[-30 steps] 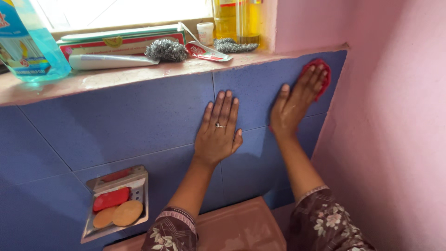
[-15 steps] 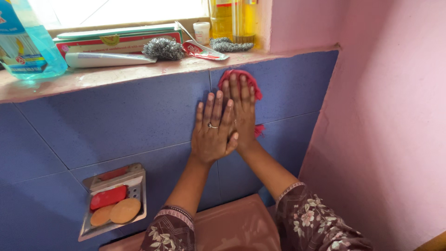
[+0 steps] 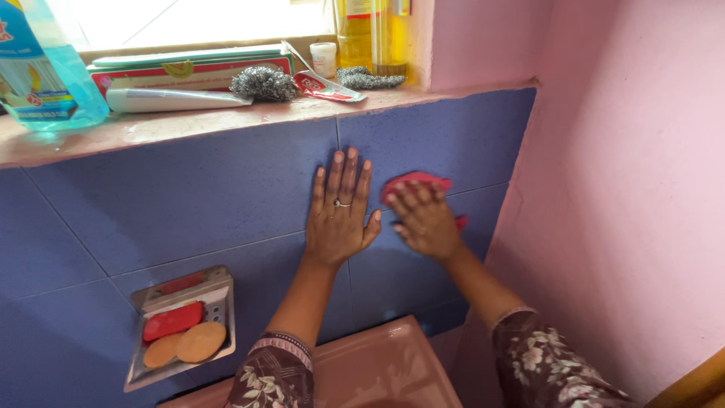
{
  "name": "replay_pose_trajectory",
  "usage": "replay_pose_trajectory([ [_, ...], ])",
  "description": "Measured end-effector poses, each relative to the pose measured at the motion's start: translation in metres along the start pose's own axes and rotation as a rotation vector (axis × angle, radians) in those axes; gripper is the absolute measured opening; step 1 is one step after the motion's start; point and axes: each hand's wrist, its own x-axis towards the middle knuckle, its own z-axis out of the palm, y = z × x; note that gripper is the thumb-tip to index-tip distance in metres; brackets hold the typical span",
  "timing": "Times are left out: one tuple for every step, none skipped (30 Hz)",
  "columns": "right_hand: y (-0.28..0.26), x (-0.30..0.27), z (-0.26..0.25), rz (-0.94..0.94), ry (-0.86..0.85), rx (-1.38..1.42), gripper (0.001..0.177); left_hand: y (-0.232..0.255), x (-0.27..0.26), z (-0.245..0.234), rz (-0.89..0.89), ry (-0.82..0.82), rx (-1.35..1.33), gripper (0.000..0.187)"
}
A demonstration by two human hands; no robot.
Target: The person washes their hands under a running tap in a pink sink, then uses a red cloth to wipe the blue tiled wall above the sink. They rinse the cloth in the sink and continue wiping the wall and the sink basin.
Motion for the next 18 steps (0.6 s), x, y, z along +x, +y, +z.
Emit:
replay_pose_trajectory([
  [0.010, -0.007, -0.007, 0.030, 0.026, -0.001, 0.058, 0.001, 0.000, -0.001, 0.001, 0.001, 0.008, 0.066],
  [0.020, -0.008, -0.014, 0.057, 0.053, -0.004, 0.058, 0.001, 0.002, -0.001, 0.003, 0.005, 0.017, 0.066],
  [0.026, -0.004, -0.019, 0.121, 0.069, -0.021, 0.059, 0.001, 0.003, -0.001, 0.001, 0.015, 0.011, 0.066],
  [0.029, 0.001, -0.025, 0.187, 0.083, -0.036, 0.060, 0.002, 0.003, -0.001, -0.002, 0.021, 0.004, 0.066],
  [0.030, 0.010, -0.031, 0.253, 0.096, -0.051, 0.060, 0.002, 0.003, -0.001, -0.004, 0.027, -0.003, 0.066],
  [0.027, 0.023, -0.034, 0.343, 0.157, -0.042, 0.061, 0.002, 0.002, 0.000, -0.006, 0.029, -0.016, 0.066],
  [0.020, 0.040, -0.033, 0.432, 0.218, -0.033, 0.061, 0.001, 0.001, 0.000, -0.008, 0.032, -0.029, 0.066],
  [0.012, 0.057, -0.033, 0.521, 0.276, -0.023, 0.061, 0.001, 0.000, 0.001, -0.013, 0.033, -0.043, 0.066],
  [0.005, 0.072, -0.033, 0.531, 0.306, -0.021, 0.062, 0.001, -0.001, 0.003, -0.019, 0.035, -0.057, 0.067],
  [-0.002, 0.086, -0.033, 0.544, 0.335, -0.018, 0.063, 0.000, -0.001, 0.004, -0.024, 0.033, -0.071, 0.067],
  [-0.010, 0.098, -0.032, 0.557, 0.364, -0.015, 0.065, -0.001, -0.002, 0.006, -0.029, 0.032, -0.084, 0.067],
  [-0.017, 0.108, -0.030, 0.540, 0.360, -0.015, 0.065, -0.002, -0.003, 0.007, -0.026, 0.041, -0.081, 0.067],
  [-0.023, 0.116, -0.027, 0.524, 0.356, -0.015, 0.065, -0.001, -0.004, 0.007, -0.022, 0.049, -0.079, 0.068],
  [-0.029, 0.121, -0.024, 0.509, 0.352, -0.018, 0.065, -0.001, -0.005, 0.008, -0.017, 0.057, -0.078, 0.068],
  [-0.037, 0.124, -0.018, 0.472, 0.305, -0.004, 0.066, -0.002, -0.005, 0.008, -0.021, 0.065, -0.085, 0.069],
  [-0.043, 0.124, -0.012, 0.435, 0.257, 0.005, 0.066, -0.002, -0.005, 0.008, -0.024, 0.074, -0.096, 0.069],
  [-0.046, 0.122, -0.008, 0.397, 0.209, 0.014, 0.066, -0.001, -0.006, 0.008, -0.027, 0.083, -0.107, 0.070],
  [-0.048, 0.114, -0.006, 0.323, 0.189, 0.041, 0.065, -0.001, -0.007, 0.008, -0.036, 0.077, -0.110, 0.070],
])
